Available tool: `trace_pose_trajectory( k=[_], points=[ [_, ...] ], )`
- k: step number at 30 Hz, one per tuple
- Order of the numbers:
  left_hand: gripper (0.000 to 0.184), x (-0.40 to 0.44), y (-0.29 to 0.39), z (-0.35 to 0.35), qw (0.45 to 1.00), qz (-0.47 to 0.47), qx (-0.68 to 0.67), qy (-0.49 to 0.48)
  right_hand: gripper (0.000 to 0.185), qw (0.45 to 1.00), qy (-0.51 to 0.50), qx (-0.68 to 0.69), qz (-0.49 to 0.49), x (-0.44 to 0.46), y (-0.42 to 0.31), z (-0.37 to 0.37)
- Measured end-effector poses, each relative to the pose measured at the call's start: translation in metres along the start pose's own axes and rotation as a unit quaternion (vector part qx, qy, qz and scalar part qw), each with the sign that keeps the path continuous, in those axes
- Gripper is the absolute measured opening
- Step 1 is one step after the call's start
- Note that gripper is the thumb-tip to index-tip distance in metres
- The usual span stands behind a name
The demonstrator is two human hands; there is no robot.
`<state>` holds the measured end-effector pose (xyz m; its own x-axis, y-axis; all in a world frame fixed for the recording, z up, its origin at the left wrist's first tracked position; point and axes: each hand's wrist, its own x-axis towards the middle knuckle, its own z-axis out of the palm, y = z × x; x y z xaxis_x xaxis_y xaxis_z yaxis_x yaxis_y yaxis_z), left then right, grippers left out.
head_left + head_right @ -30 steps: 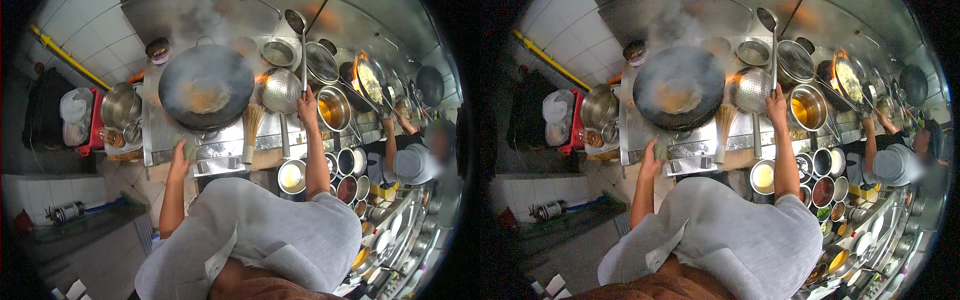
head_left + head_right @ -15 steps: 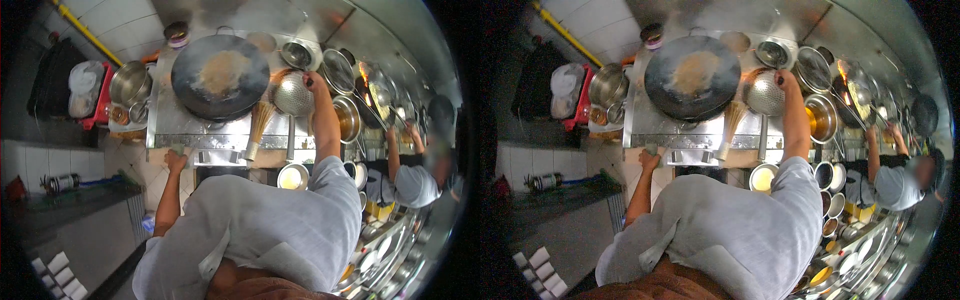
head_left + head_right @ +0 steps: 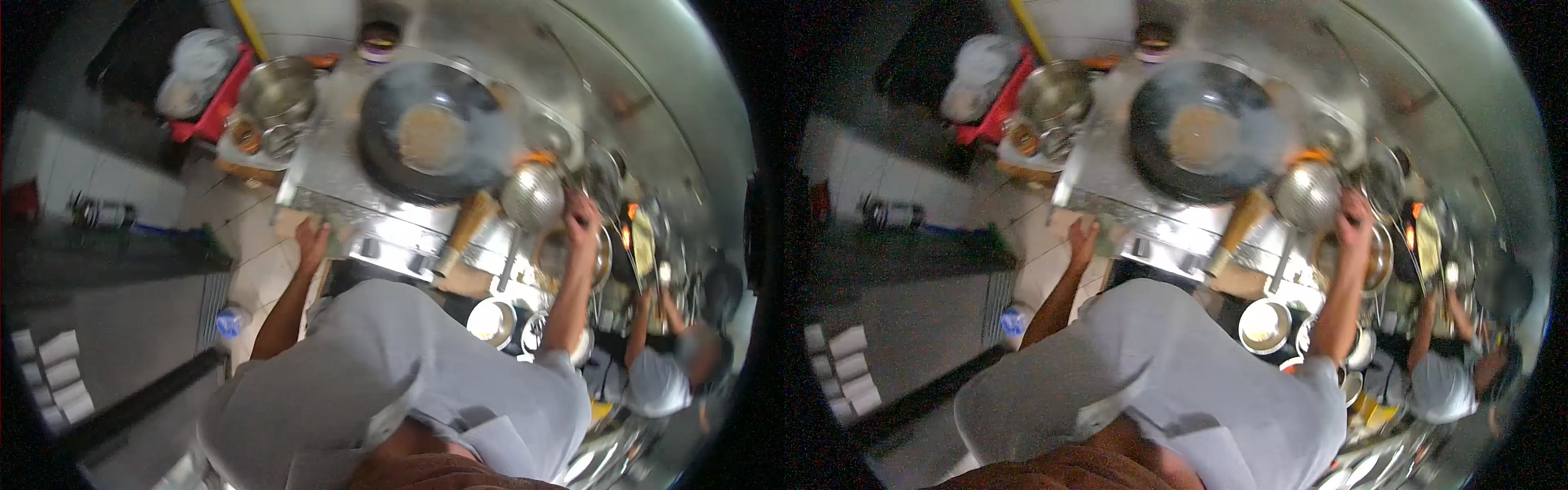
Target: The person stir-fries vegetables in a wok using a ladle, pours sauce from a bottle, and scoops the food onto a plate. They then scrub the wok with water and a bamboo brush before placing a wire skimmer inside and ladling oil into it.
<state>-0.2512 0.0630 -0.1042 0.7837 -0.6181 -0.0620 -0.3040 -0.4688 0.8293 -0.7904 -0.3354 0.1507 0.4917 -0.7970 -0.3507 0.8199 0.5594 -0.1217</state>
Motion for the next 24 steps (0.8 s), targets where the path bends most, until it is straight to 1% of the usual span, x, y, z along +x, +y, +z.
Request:
trace_pose_trajectory(
  k=[2, 4, 6, 7, 8, 10, 11, 12, 13, 14, 15, 16, 17, 18, 19, 21, 22, 23, 24],
  points=[
    [0.075, -0.004, 0.037, -0.012, 0.999, 0.022, 0.037, 0.02, 0.022, 1.0, -0.017, -0.01, 0.015, -0.033, 0.019, 0.023],
    [0.065, 0.002, 0.049, -0.012, 0.987, 0.106, 0.118, 0.042, 0.04, 0.997, -0.052, 0.001, 0.052, -0.066, 0.053, 0.053],
    [0.056, 0.0, 0.089, -0.022, 0.984, 0.167, 0.018, 0.054, 0.051, 0.991, -0.093, 0.014, 0.098, -0.095, 0.096, 0.088],
    [0.053, 0.001, 0.106, -0.024, 0.982, 0.183, 0.008, 0.05, 0.052, 0.985, -0.116, 0.03, 0.122, -0.109, 0.123, 0.103],
    [0.049, 0.002, 0.121, -0.024, 0.979, 0.2, -0.002, 0.044, 0.052, 0.984, -0.118, 0.029, 0.128, -0.121, 0.146, 0.112],
    [0.045, 0.002, 0.153, -0.024, 0.983, 0.172, -0.054, -0.015, 0.054, 0.99, -0.101, 0.009, 0.095, -0.134, 0.181, 0.121],
    [0.041, 0.001, 0.164, -0.02, 0.977, 0.129, -0.154, -0.069, 0.054, 0.989, -0.105, -0.005, 0.108, -0.134, 0.191, 0.113],
    [0.039, -0.004, 0.184, -0.019, 0.959, 0.049, -0.252, -0.121, 0.057, 0.988, -0.102, -0.006, 0.114, -0.135, 0.209, 0.11],
    [0.039, -0.001, 0.178, -0.001, 0.925, 0.069, -0.332, -0.171, 0.061, 0.988, -0.099, -0.005, 0.12, -0.134, 0.226, 0.106],
    [0.035, -0.006, 0.193, -0.003, 0.909, 0.046, -0.352, -0.219, 0.061, 0.993, -0.063, -0.052, 0.088, -0.126, 0.238, 0.094],
    [0.035, -0.012, 0.215, -0.013, 0.87, 0.012, -0.388, -0.303, 0.061, 0.993, -0.025, -0.099, 0.054, -0.118, 0.25, 0.078],
    [0.034, -0.016, 0.237, -0.027, 0.842, -0.009, -0.39, -0.372, 0.056, 0.99, 0.026, -0.14, 0.021, -0.108, 0.265, 0.065],
    [0.036, -0.021, 0.246, -0.029, 0.815, -0.023, -0.395, -0.423, 0.054, 0.981, 0.004, -0.191, 0.033, -0.102, 0.281, 0.055],
    [0.037, -0.024, 0.261, -0.036, 0.79, -0.058, -0.399, -0.462, 0.054, 0.969, -0.003, -0.247, 0.015, -0.097, 0.311, 0.063],
    [0.038, -0.028, 0.275, -0.042, 0.762, -0.093, -0.402, -0.499, 0.052, 0.956, -0.046, -0.289, 0.033, -0.089, 0.326, 0.055],
    [0.043, -0.036, 0.288, -0.042, 0.731, -0.14, -0.416, -0.522, 0.047, 0.945, -0.037, -0.32, 0.046, -0.074, 0.349, 0.032],
    [0.038, -0.038, 0.294, -0.042, 0.718, -0.162, -0.433, -0.521, 0.05, 0.927, -0.035, -0.369, 0.055, -0.071, 0.359, 0.025],
    [0.038, -0.037, 0.289, -0.039, 0.715, -0.165, -0.431, -0.526, 0.053, 0.906, -0.03, -0.417, 0.06, -0.071, 0.368, 0.023],
    [0.035, -0.031, 0.282, -0.029, 0.656, -0.235, -0.479, -0.533, 0.061, 0.886, -0.033, -0.454, 0.085, -0.076, 0.374, 0.032]
  ],
)
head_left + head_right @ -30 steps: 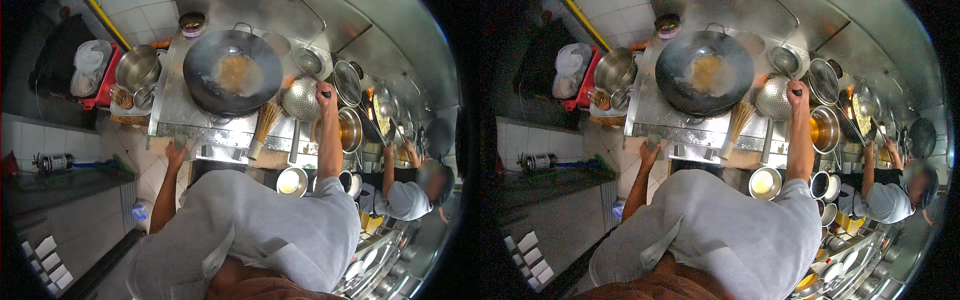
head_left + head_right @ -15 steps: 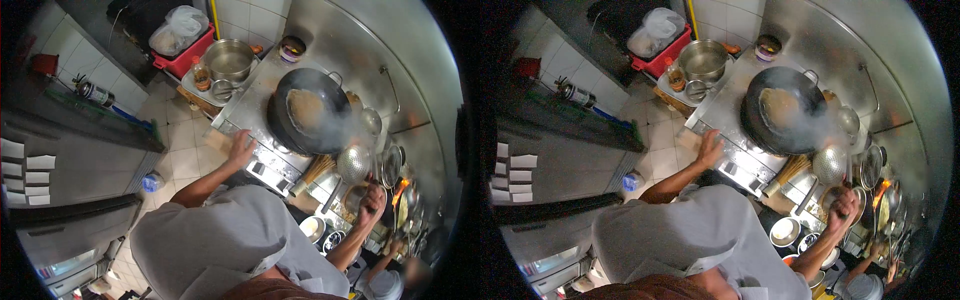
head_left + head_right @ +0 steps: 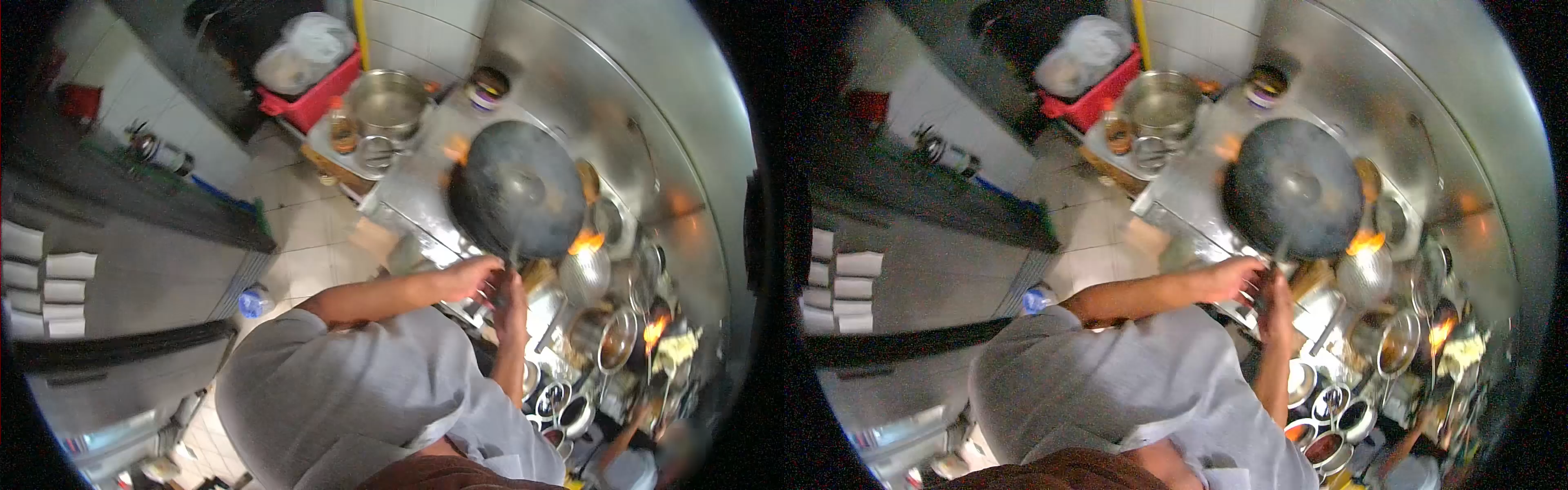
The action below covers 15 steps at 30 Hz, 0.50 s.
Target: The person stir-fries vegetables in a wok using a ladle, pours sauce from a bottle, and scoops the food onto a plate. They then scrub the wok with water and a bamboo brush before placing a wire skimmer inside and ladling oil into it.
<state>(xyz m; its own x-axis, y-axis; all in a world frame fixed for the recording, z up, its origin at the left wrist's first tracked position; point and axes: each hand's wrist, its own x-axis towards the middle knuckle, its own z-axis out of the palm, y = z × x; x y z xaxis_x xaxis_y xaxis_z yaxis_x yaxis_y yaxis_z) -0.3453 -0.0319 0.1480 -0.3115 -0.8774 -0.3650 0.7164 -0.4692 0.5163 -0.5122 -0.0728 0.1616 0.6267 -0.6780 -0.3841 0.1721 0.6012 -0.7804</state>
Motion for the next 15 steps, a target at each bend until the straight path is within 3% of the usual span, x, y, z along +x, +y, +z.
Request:
trace_pose_trajectory(
  k=[1, 2, 3, 4, 5, 6, 7, 10, 12, 13, 15],
  points=[
    [0.032, 0.014, -0.003, -0.002, 0.994, -0.052, -0.093, -0.024, 0.063, 0.997, 0.04, -0.069, -0.024, 0.006, 0.015, -0.018],
    [0.029, 0.022, -0.002, -0.006, 0.995, -0.05, -0.086, 0.032, 0.067, 0.991, 0.082, -0.08, -0.072, 0.025, 0.048, -0.053],
    [0.026, 0.025, 0.002, -0.015, 0.992, -0.05, -0.075, 0.091, 0.064, 0.951, 0.178, -0.239, -0.086, 0.014, 0.045, -0.049],
    [0.027, 0.018, 0.013, -0.016, 0.987, -0.061, -0.099, 0.11, 0.064, 0.879, 0.203, -0.418, -0.11, 0.014, 0.052, -0.065],
    [0.02, 0.018, 0.016, -0.027, 0.988, -0.065, -0.107, 0.088, 0.07, 0.752, 0.278, -0.59, -0.095, 0.026, 0.089, -0.105],
    [0.02, 0.013, 0.019, -0.031, 0.987, -0.073, -0.13, 0.067, 0.082, 0.642, 0.319, -0.697, 0.024, 0.021, 0.102, -0.11],
    [0.021, 0.008, 0.023, -0.033, 0.984, -0.076, -0.153, 0.047, 0.095, 0.621, 0.322, -0.704, 0.124, 0.02, 0.111, -0.114],
    [0.028, 0.005, 0.02, -0.044, 0.978, -0.063, -0.19, 0.055, 0.102, 0.629, 0.352, -0.684, 0.11, 0.022, 0.144, -0.145],
    [0.025, 0.002, 0.021, -0.039, 0.978, -0.054, -0.194, 0.047, 0.097, 0.716, 0.337, -0.597, 0.13, 0.027, 0.147, -0.16],
    [0.023, 0.002, 0.02, -0.04, 0.979, -0.053, -0.193, 0.033, 0.097, 0.715, 0.34, -0.596, 0.134, 0.026, 0.149, -0.167],
    [0.022, 0.002, 0.018, -0.037, 0.978, -0.055, -0.195, 0.039, 0.095, 0.841, 0.269, -0.461, 0.088, 0.023, 0.152, -0.191]
  ],
)
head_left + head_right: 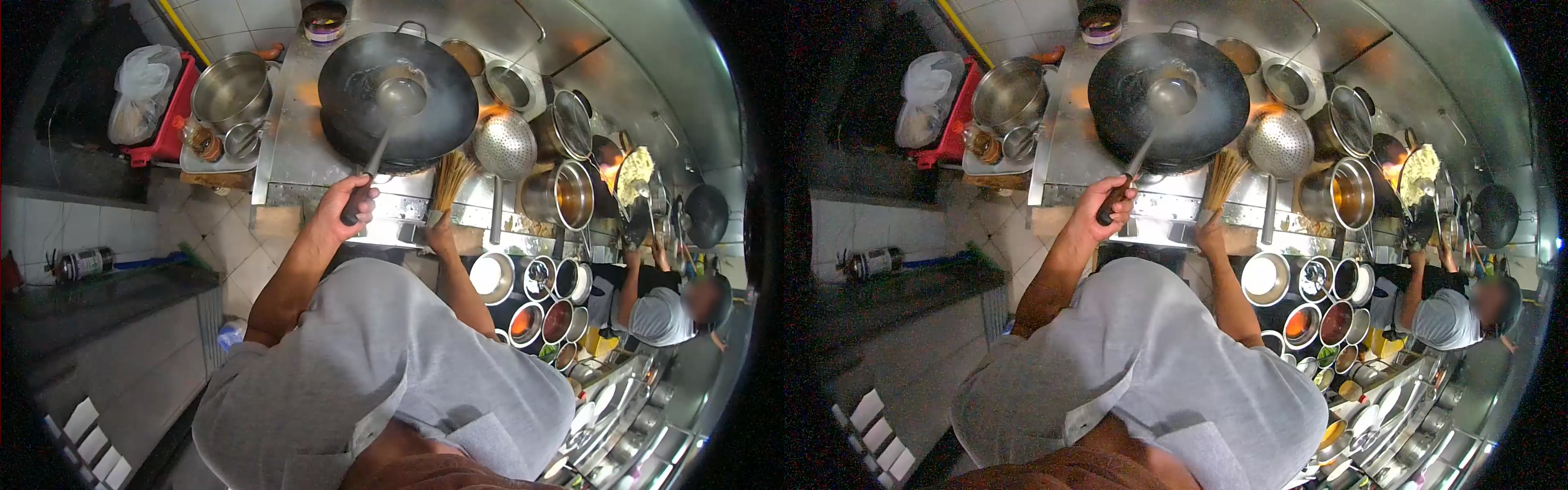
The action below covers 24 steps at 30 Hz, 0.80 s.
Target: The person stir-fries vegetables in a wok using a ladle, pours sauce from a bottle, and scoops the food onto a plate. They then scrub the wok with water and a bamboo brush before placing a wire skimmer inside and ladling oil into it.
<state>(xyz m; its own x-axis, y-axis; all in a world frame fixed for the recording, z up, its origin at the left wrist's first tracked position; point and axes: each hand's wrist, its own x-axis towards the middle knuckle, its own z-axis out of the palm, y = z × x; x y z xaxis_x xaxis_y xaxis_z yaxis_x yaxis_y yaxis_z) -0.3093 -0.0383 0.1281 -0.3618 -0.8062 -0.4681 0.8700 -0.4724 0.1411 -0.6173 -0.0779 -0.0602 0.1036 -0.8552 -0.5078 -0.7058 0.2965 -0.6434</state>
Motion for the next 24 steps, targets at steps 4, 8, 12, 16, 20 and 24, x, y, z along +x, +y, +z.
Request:
trace_pose_trajectory(
  k=[4, 8, 12, 16, 20, 24],
  points=[
    [0.012, -0.003, 0.0, 0.001, 0.999, -0.012, -0.038, -0.008, 0.084, 0.976, 0.101, 0.189, -0.041, -0.032, -0.007, -0.02],
    [0.019, -0.007, 0.0, 0.0, 0.998, -0.011, -0.057, -0.027, 0.072, 0.943, 0.143, 0.266, -0.141, -0.096, -0.123, -0.078],
    [0.019, -0.004, -0.009, 0.007, 0.997, -0.011, -0.071, -0.034, 0.067, 0.925, 0.235, -0.079, -0.288, -0.014, -0.191, -0.117],
    [0.019, -0.004, -0.011, 0.018, 0.997, -0.002, -0.067, -0.026, 0.066, 0.959, 0.116, -0.195, -0.168, 0.063, -0.25, -0.093],
    [0.019, -0.01, -0.009, 0.02, 0.999, 0.005, -0.052, -0.014, 0.065, 0.929, -0.062, -0.277, -0.239, 0.112, -0.26, -0.106],
    [0.025, -0.009, -0.005, 0.01, 0.993, -0.011, -0.092, -0.069, 0.051, 0.873, 0.018, -0.441, -0.209, 0.11, -0.279, -0.125]
  ],
)
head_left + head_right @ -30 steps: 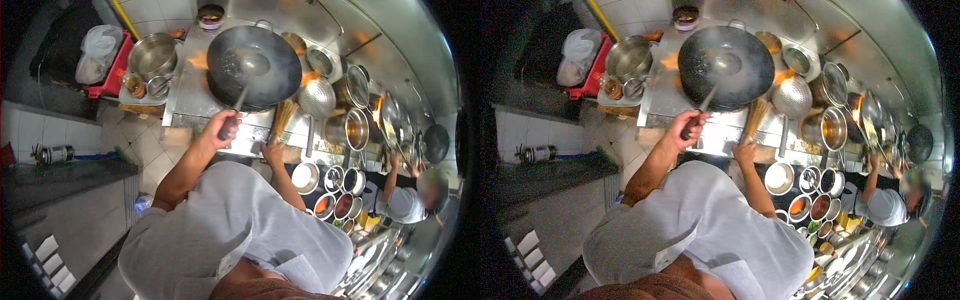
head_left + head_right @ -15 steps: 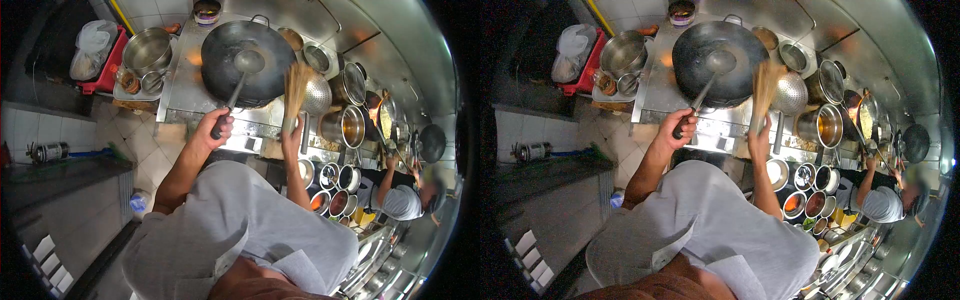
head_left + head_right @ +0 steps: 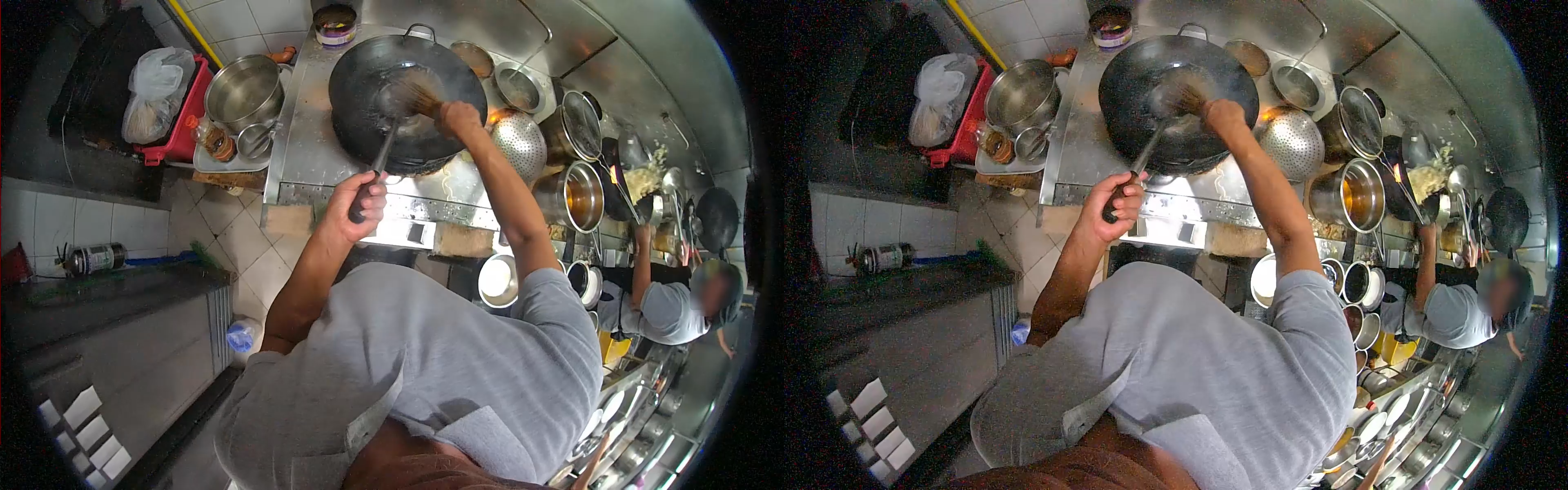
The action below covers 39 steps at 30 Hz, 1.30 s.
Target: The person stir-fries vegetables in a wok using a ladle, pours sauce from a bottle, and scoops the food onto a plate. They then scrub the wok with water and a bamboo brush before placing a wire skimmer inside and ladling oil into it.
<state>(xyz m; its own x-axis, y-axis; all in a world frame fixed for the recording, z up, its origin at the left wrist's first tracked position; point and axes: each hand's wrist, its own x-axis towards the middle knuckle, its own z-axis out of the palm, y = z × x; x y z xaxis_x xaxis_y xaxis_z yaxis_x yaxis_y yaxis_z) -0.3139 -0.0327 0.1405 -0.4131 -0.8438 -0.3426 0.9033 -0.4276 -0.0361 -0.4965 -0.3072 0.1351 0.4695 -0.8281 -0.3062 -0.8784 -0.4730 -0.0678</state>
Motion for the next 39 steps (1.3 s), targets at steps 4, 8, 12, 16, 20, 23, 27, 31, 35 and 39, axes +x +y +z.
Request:
trace_pose_trajectory(
  k=[4, 8, 12, 16, 20, 23, 27, 31, 35, 39],
  points=[
    [0.03, -0.009, 0.011, 0.014, 0.999, 0.017, -0.004, 0.052, 0.032, 0.99, 0.009, -0.039, -0.138, 0.017, 0.035, 0.032],
    [0.022, -0.035, 0.054, 0.007, 0.984, -0.051, 0.163, 0.049, 0.037, 0.985, 0.08, -0.127, -0.086, -0.006, 0.063, -0.03],
    [0.048, -0.06, 0.045, 0.036, 0.743, 0.046, 0.646, 0.171, 0.056, 0.968, 0.121, 0.214, 0.05, -0.044, 0.066, -0.078],
    [0.071, -0.061, 0.059, 0.0, 0.461, 0.12, 0.865, 0.155, 0.056, 0.896, 0.255, 0.363, 0.005, -0.015, 0.062, -0.02],
    [0.075, -0.077, 0.055, 0.013, 0.31, 0.069, 0.926, 0.205, 0.04, 0.877, -0.164, 0.429, 0.142, 0.003, 0.078, -0.021],
    [0.076, -0.081, 0.05, 0.018, 0.286, 0.027, 0.93, 0.23, 0.035, 0.793, 0.037, 0.603, 0.074, -0.004, 0.065, -0.002],
    [0.074, -0.086, 0.054, 0.008, 0.227, 0.039, 0.951, 0.208, 0.038, 0.887, -0.15, 0.427, 0.093, 0.007, 0.062, -0.002],
    [0.07, -0.084, 0.056, -0.046, 0.349, 0.136, 0.907, 0.194, 0.044, 0.792, 0.032, 0.604, 0.086, -0.042, 0.079, -0.003],
    [0.069, -0.055, 0.005, -0.027, 0.411, 0.183, 0.881, 0.148, 0.066, 0.711, 0.192, 0.66, 0.151, -0.129, 0.081, -0.033],
    [0.069, 0.001, -0.046, -0.012, 0.432, 0.167, 0.884, 0.062, 0.057, 0.696, 0.255, 0.663, 0.106, -0.17, 0.112, -0.013]
  ],
)
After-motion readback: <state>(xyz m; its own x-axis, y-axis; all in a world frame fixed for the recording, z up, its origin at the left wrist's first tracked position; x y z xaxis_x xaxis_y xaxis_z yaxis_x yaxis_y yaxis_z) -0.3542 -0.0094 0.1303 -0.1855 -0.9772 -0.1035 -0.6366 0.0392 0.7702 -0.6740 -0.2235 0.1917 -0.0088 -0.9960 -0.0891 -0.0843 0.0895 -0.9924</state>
